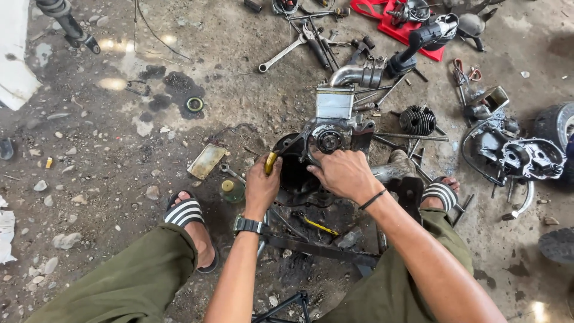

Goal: Cleaning residue and gasket material from a motorcycle engine block using a small scraping tool.

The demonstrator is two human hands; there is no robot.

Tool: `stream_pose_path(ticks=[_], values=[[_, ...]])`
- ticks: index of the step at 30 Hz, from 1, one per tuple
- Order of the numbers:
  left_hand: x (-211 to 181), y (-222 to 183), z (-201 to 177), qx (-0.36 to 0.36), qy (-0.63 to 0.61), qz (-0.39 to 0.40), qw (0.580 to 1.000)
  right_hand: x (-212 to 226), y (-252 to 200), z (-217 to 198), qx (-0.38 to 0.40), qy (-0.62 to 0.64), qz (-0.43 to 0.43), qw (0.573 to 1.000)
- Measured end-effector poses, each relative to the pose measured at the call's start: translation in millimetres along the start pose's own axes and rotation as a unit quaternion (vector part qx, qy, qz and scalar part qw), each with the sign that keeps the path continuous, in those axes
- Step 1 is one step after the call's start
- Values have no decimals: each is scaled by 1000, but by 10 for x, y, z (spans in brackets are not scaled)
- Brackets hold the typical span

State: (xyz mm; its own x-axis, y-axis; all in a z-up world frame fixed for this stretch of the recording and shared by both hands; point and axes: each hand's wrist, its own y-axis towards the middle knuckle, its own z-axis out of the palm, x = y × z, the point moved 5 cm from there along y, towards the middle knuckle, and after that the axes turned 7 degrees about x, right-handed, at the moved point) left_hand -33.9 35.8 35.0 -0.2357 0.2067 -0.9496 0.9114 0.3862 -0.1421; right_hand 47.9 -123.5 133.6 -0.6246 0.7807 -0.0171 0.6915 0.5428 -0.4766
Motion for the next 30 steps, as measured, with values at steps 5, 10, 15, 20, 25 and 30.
stream_pose_path(ticks=[5,10,15,20,25,30], values=[[14,-6,16,-7,-21,3,1000,-187,167,184,27,27,-5,999],[75,3,19,-18,-21,10,1000,-248,202,243,18,43,3,999],[90,-12,29,-11,-46,-6,999,-336,268,333,32,47,11,998],[113,-5,35,-12,-38,-11,999,-273,132,238,39,61,23,997],[154,-4,48,-4,-56,-23,998,-247,-158,-102,61,252,44,965],[157,-1,27,2,-52,-27,998,-318,-320,-142,68,440,8,895]])
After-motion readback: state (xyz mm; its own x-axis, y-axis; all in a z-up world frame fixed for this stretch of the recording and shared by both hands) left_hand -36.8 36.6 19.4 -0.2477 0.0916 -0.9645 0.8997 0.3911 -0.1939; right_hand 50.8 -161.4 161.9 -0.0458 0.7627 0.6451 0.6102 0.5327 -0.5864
